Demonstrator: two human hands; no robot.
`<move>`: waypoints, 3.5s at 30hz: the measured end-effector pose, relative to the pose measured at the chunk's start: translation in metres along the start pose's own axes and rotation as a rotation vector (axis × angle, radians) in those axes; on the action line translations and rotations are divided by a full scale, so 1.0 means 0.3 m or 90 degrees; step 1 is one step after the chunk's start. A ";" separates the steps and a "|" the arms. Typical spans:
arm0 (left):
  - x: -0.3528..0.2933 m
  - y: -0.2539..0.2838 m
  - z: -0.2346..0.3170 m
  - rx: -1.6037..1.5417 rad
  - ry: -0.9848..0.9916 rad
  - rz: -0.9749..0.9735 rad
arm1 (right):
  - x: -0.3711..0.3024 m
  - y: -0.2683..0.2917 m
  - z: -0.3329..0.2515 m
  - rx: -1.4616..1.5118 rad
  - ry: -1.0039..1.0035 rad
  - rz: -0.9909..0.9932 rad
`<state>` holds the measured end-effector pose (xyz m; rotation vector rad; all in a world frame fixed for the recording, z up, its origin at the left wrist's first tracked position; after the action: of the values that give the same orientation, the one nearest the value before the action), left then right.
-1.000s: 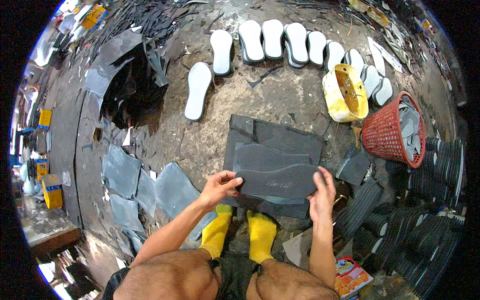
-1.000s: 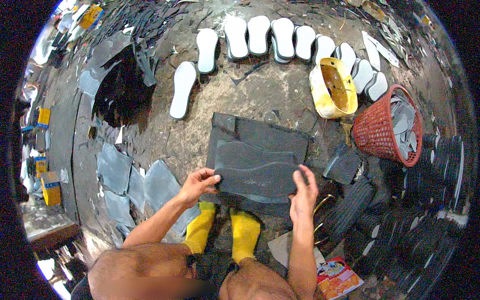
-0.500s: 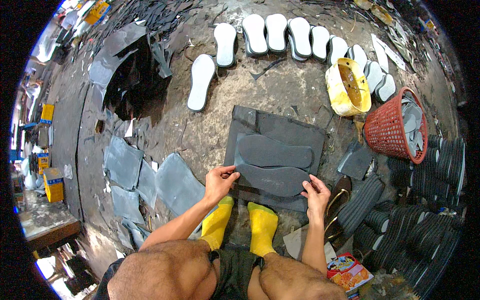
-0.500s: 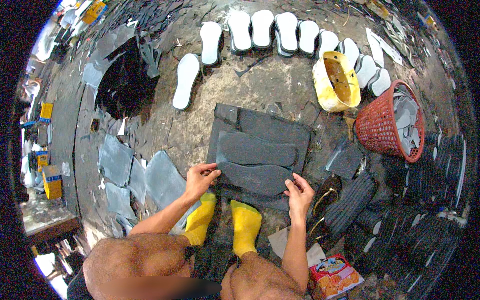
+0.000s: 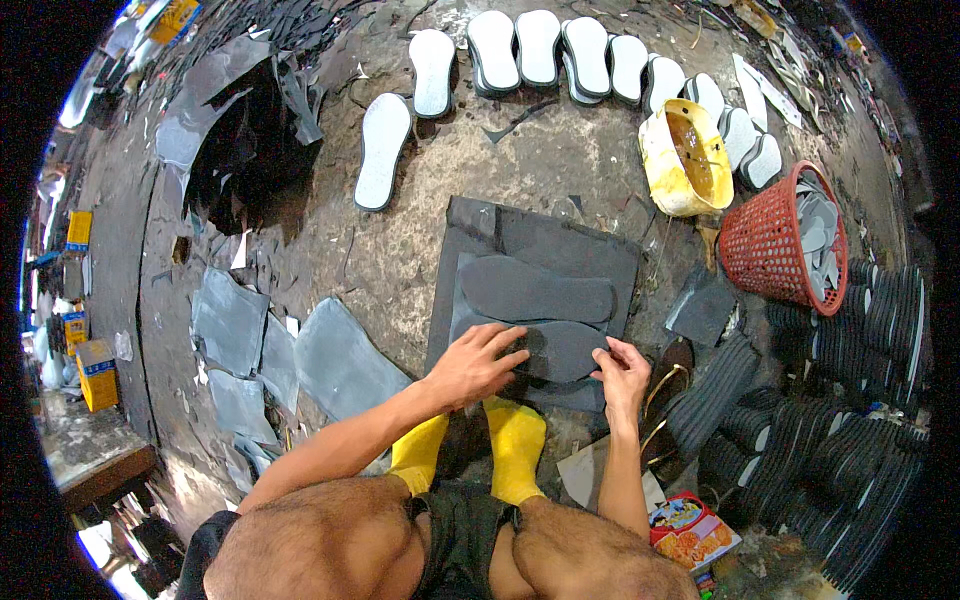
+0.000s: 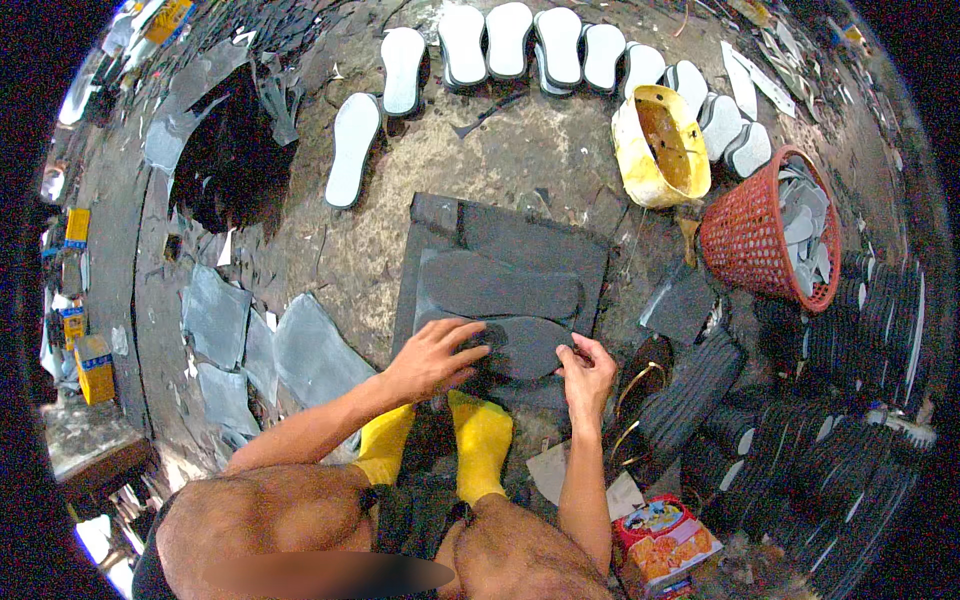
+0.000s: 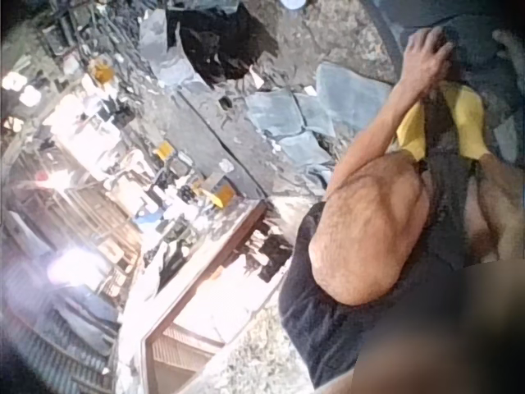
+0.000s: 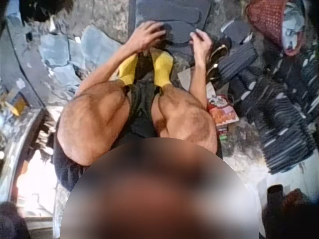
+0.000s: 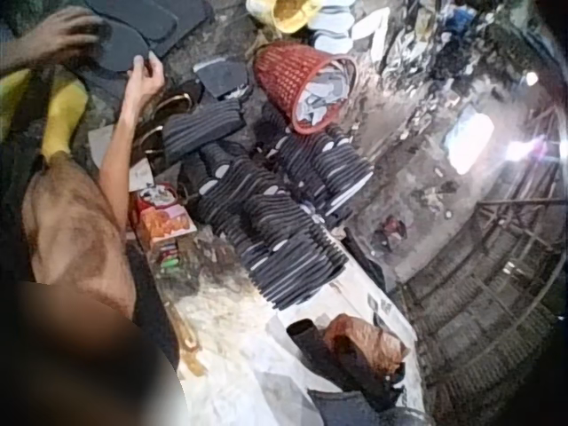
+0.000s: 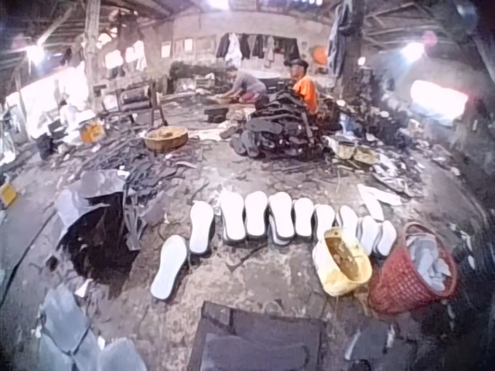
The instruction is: The person repeatedly picks up a white slipper sole and a black rubber outsole, aligns them, presses them together, and places the assembled slipper on the floor. The process is repeated multiple times with new pairs.
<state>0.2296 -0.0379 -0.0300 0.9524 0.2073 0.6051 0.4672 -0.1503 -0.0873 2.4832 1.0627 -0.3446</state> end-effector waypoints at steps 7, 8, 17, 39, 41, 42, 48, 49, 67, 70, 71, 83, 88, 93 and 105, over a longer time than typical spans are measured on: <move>0.070 -0.067 0.004 0.077 0.009 -0.101 | -0.032 0.038 -0.167 -0.491 0.370 0.090; 0.080 -0.055 0.013 0.079 0.020 -0.097 | -0.018 0.069 -0.123 -0.352 0.269 0.064; 0.200 0.162 -0.030 -0.795 0.350 -0.310 | -0.144 0.005 -0.130 0.389 -0.042 -0.035; 0.137 0.348 0.070 -1.243 0.482 -0.267 | -0.116 -0.065 -0.717 0.413 0.145 -0.180; 0.158 0.377 0.063 -1.175 0.433 -0.232 | -0.145 -0.084 -0.727 0.371 0.174 -0.207; 0.170 0.400 0.053 -1.086 0.404 -0.165 | -0.160 -0.099 -0.734 0.335 0.179 -0.214; 0.184 0.456 0.089 -0.775 0.313 -0.161 | -0.226 -0.003 -1.045 -0.197 0.652 0.060; 0.182 0.467 0.111 -0.779 0.255 -0.164 | -0.244 -0.019 -1.105 -0.315 0.774 0.052; 0.071 0.510 0.122 -0.667 0.232 -0.122 | -0.315 -0.126 -1.162 -0.238 0.801 -0.134; 0.046 0.498 0.112 -0.665 0.216 -0.138 | -0.303 -0.127 -1.140 -0.189 0.737 -0.163; 0.041 0.494 0.108 -0.664 0.203 -0.141 | -0.288 -0.135 -1.127 -0.185 0.700 -0.176; 0.004 0.544 0.033 -0.844 0.401 0.079 | -0.228 -0.291 -1.017 0.061 0.348 -0.270; -0.008 0.559 0.029 -0.770 0.347 0.033 | -0.300 -0.357 -1.076 -0.096 0.488 -0.418; -0.005 0.587 0.007 -0.735 0.387 0.087 | -0.331 -0.319 -1.124 -0.187 0.618 -0.262; -0.033 0.583 -0.029 -0.895 0.485 0.094 | -0.277 -0.374 -1.012 0.112 0.395 -0.327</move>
<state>0.1493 0.0378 0.1063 -0.6557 0.3089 1.0024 0.3476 0.0084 0.1815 2.4924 2.0026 0.2285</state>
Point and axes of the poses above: each hand's wrist, its own x-axis towards the middle knuckle, its own y-axis out of the back of the hand, z = x × y, the point moved 8 cm from there along x, towards the middle knuckle, and after that the axes turned 8 degrees about y, right-handed, at the moved point
